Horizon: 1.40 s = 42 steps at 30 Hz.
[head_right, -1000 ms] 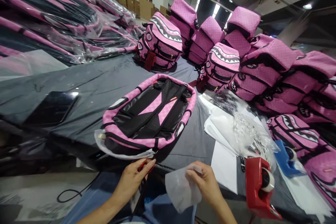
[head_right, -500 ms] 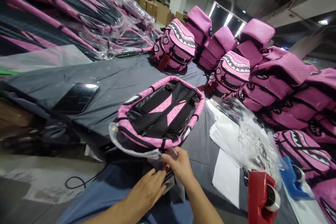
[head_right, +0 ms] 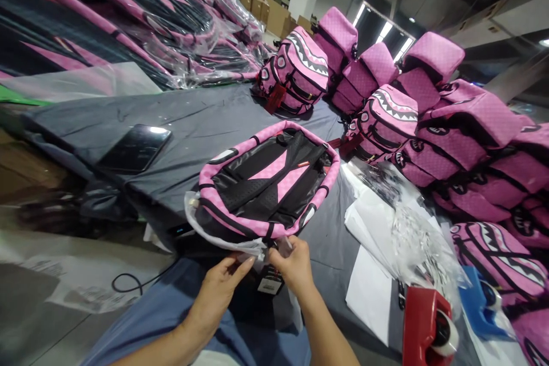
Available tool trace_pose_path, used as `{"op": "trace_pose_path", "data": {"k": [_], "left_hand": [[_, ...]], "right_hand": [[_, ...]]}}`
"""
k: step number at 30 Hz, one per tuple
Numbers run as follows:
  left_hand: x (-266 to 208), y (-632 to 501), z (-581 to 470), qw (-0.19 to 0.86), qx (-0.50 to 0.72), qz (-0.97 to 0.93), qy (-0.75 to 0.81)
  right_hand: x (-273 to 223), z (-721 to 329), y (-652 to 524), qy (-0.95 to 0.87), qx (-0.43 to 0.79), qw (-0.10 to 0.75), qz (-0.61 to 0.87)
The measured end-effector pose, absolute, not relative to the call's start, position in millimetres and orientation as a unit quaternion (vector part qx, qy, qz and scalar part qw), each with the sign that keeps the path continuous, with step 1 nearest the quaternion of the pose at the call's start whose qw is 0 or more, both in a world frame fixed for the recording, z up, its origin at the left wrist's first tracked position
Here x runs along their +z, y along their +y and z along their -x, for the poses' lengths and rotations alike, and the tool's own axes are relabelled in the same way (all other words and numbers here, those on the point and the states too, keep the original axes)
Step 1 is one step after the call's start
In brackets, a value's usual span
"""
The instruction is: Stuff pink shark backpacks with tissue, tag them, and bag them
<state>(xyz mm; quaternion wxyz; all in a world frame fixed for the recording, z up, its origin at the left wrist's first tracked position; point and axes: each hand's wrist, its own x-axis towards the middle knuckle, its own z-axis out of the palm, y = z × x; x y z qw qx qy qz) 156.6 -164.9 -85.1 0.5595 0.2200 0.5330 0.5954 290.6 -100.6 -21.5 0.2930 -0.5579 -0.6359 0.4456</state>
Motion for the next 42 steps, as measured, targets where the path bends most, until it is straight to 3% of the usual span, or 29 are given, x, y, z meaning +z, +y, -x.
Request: {"op": "trace_pose_path", "data": {"k": [4,12,18,25,33,42], "left_hand": [[-80.8,-157.6,-163.1,0.574,0.626,-0.156,0.504],[-72.6,-131.8,-166.3,0.615,0.597,-0.073,0.509],[-57.8,-140.6,-166.3,0.645,0.602,-0.037,0.468],[-54.8,-150.3,-159.8,0.657,0.616,-0.078,0.429],[-51.5,-158.7,-155.3,0.667,0.615,-0.144,0.395],[-65.6,-156.5,-163.6,0.637,0.634,-0.154,0.409]], "right_hand": [[-18.8,-303.0,-99.9,-0.696,0.437,0.272,0.502],[7.8,-309.9,-101.8,-0.839,0.014,0.218,0.498],[6.1,-286.0,-119.7,-0.846,-0.143,0.182,0.481],[-30.6,-268.3,-143.0,-0.849,-0.196,0.255,0.42],[-30.6,-269.7,-158.1,-0.845,-0.104,0.265,0.452],[-52.1,-275.9,-145.0,-0.834,-0.16,0.277,0.45]]}}
